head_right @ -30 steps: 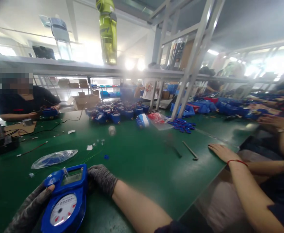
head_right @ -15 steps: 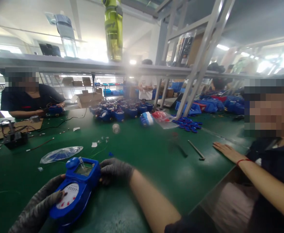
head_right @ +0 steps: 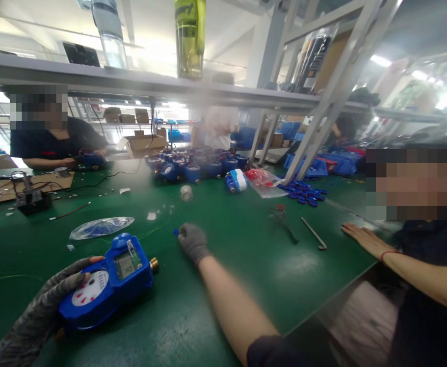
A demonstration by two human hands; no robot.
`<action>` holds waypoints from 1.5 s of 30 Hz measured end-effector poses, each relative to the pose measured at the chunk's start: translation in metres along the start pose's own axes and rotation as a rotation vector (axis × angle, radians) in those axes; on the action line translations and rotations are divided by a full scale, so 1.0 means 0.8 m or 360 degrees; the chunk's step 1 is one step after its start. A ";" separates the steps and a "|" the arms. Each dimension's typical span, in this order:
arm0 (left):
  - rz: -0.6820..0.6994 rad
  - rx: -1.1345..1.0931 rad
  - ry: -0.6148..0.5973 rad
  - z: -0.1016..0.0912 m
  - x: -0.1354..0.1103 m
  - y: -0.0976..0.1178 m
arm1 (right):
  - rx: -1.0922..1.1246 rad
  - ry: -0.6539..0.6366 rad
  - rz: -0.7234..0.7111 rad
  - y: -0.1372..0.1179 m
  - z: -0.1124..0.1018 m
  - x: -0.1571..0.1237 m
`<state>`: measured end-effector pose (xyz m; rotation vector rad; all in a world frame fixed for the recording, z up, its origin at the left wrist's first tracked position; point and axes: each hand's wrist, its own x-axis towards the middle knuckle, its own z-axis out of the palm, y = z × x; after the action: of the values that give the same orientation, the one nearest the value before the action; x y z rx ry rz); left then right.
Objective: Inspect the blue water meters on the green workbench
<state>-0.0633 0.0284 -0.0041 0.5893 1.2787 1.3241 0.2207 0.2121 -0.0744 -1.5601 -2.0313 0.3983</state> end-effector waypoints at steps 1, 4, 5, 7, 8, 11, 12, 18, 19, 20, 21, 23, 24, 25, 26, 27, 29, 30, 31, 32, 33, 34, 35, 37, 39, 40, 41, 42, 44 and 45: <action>0.0026 -0.0004 0.0005 0.000 0.001 -0.003 | -0.0039 0.0002 -0.0005 -0.002 0.002 0.001; 0.0066 0.0002 0.0019 -0.005 0.003 -0.008 | -0.0139 -0.0011 -0.0005 -0.004 0.005 0.003; 0.0059 0.0038 0.0043 -0.008 0.003 -0.008 | -0.0167 -0.0020 0.0000 -0.004 0.006 0.004; 0.0029 0.0169 0.0096 -0.016 0.002 -0.005 | -0.0219 -0.0039 0.0015 -0.005 0.008 0.006; 0.0014 0.0245 0.0121 -0.018 0.001 -0.001 | -0.0244 -0.0047 0.0022 -0.005 0.009 0.007; -0.0013 0.0367 0.0112 -0.020 -0.007 0.010 | -0.0317 -0.0070 0.0041 -0.009 0.008 0.008; -0.0012 0.0355 0.0110 -0.019 -0.010 0.013 | -0.0341 -0.0080 0.0048 -0.010 0.006 0.008; 0.0087 0.0355 -0.0060 -0.015 -0.012 0.017 | -0.0450 -0.0264 -0.0026 -0.009 -0.016 -0.006; 0.0118 0.0359 -0.0087 -0.015 -0.010 0.015 | -0.0467 -0.0281 -0.0041 -0.009 -0.018 -0.008; 0.0137 0.0345 -0.0098 -0.016 -0.009 0.013 | -0.0484 -0.0285 -0.0048 -0.009 -0.019 -0.010; 0.0150 0.0315 -0.0099 -0.015 -0.008 0.011 | -0.0497 -0.0281 -0.0049 -0.009 -0.019 -0.011; 0.0164 0.0254 -0.0095 -0.014 -0.006 0.007 | -0.0510 -0.0269 -0.0041 -0.010 -0.018 -0.011; 0.0176 0.0239 -0.0091 -0.014 -0.005 0.005 | -0.0509 -0.0266 -0.0033 -0.011 -0.018 -0.011; 0.0193 0.0240 -0.0090 -0.015 -0.004 0.003 | -0.0502 -0.0262 -0.0023 -0.012 -0.018 -0.010; 0.0215 0.0257 -0.0089 -0.016 -0.002 0.002 | -0.0490 -0.0262 -0.0014 -0.012 -0.019 -0.009; 0.0229 0.0286 -0.0095 -0.018 -0.001 0.001 | -0.0472 -0.0265 -0.0003 -0.012 -0.021 -0.008; 0.0236 0.0355 -0.0122 -0.021 0.000 0.002 | -0.0421 -0.0286 0.0015 -0.008 -0.028 -0.006; 0.0229 0.0385 -0.0142 -0.021 -0.002 0.004 | -0.0390 -0.0304 0.0019 -0.006 -0.032 -0.006; 0.0217 0.0415 -0.0159 -0.021 -0.004 0.007 | -0.0356 -0.0326 0.0016 -0.003 -0.036 -0.005; 0.0207 0.0454 -0.0164 -0.019 -0.008 0.010 | -0.0321 -0.0348 0.0004 0.000 -0.040 -0.004; 0.0201 0.0496 -0.0162 -0.016 -0.012 0.013 | -0.0287 -0.0370 -0.0016 0.003 -0.043 -0.004; 0.0196 0.0532 -0.0158 -0.013 -0.017 0.016 | -0.0256 -0.0390 -0.0042 0.005 -0.045 -0.003; 0.0191 0.0552 -0.0154 -0.010 -0.022 0.018 | -0.0230 -0.0407 -0.0069 0.006 -0.047 -0.003; 0.0171 0.0543 -0.0104 -0.006 -0.030 0.020 | -0.0197 -0.0429 -0.0109 0.006 -0.047 -0.003; 0.0132 0.0506 -0.0012 -0.005 -0.032 0.020 | -0.0183 -0.0429 -0.0122 0.003 -0.045 -0.003; 0.0120 0.0507 0.0033 -0.005 -0.031 0.019 | -0.0174 -0.0422 -0.0122 -0.001 -0.044 -0.004; 0.0117 0.0523 0.0059 -0.006 -0.030 0.018 | -0.0162 -0.0414 -0.0124 -0.005 -0.044 -0.005; 0.0124 0.0546 0.0053 -0.007 -0.027 0.017 | -0.0149 -0.0410 -0.0133 -0.011 -0.044 -0.007; 0.0140 0.0562 -0.0030 -0.009 -0.021 0.015 | 0.0001 -0.0441 -0.0227 -0.025 -0.047 -0.013; 0.0148 0.0543 -0.0075 -0.009 -0.019 0.015 | 0.0162 -0.0483 -0.0303 -0.033 -0.048 -0.017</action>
<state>-0.0704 0.0154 0.0097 0.9216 1.4646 1.1660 0.2248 0.1882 -0.0324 -1.2933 -2.3233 0.6868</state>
